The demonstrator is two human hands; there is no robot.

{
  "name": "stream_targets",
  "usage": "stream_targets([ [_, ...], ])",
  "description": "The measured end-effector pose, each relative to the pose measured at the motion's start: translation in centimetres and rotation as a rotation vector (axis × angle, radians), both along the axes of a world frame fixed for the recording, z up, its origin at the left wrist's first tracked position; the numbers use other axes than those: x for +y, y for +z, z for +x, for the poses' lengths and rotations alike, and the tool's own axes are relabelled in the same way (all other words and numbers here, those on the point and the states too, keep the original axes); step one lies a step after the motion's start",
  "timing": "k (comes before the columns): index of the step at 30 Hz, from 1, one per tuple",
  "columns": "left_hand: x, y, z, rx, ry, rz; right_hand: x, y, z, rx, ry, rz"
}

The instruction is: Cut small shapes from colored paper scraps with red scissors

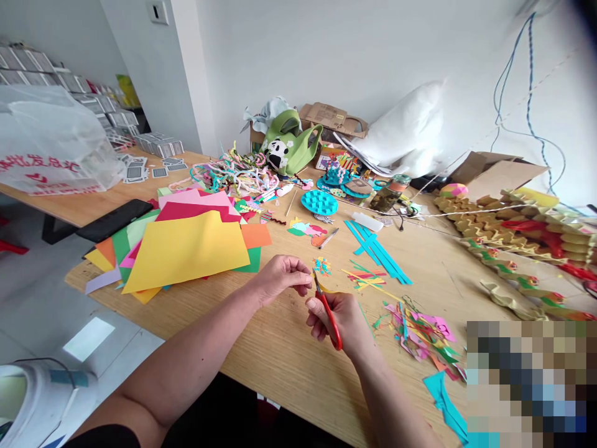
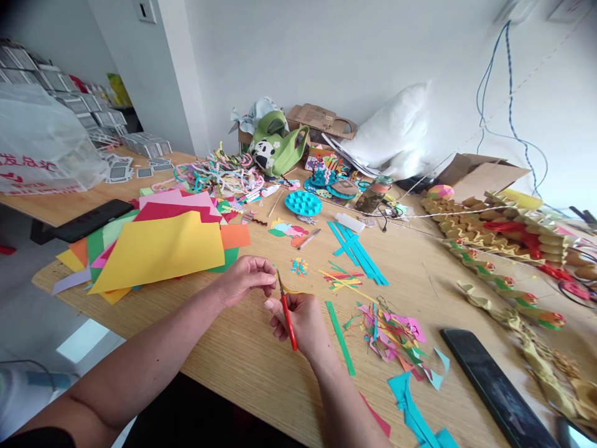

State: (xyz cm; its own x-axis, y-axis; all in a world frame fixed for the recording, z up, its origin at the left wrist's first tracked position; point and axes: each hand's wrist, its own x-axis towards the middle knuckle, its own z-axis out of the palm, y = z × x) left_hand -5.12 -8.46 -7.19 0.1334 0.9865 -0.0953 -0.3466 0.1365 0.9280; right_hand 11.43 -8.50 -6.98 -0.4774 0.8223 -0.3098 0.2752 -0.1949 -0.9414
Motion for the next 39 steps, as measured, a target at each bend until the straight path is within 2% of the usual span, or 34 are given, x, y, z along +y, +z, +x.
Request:
stream_targets([
  [11,-0.05,0.09,0.08,0.034,0.017,0.016,0.16,-0.73,0.15,0.024,0.026,0.017],
  [39,-0.02,0.07,0.05,0.019,0.003,0.005,0.09,-0.32,0.07,0.047,0.005,-0.008],
])
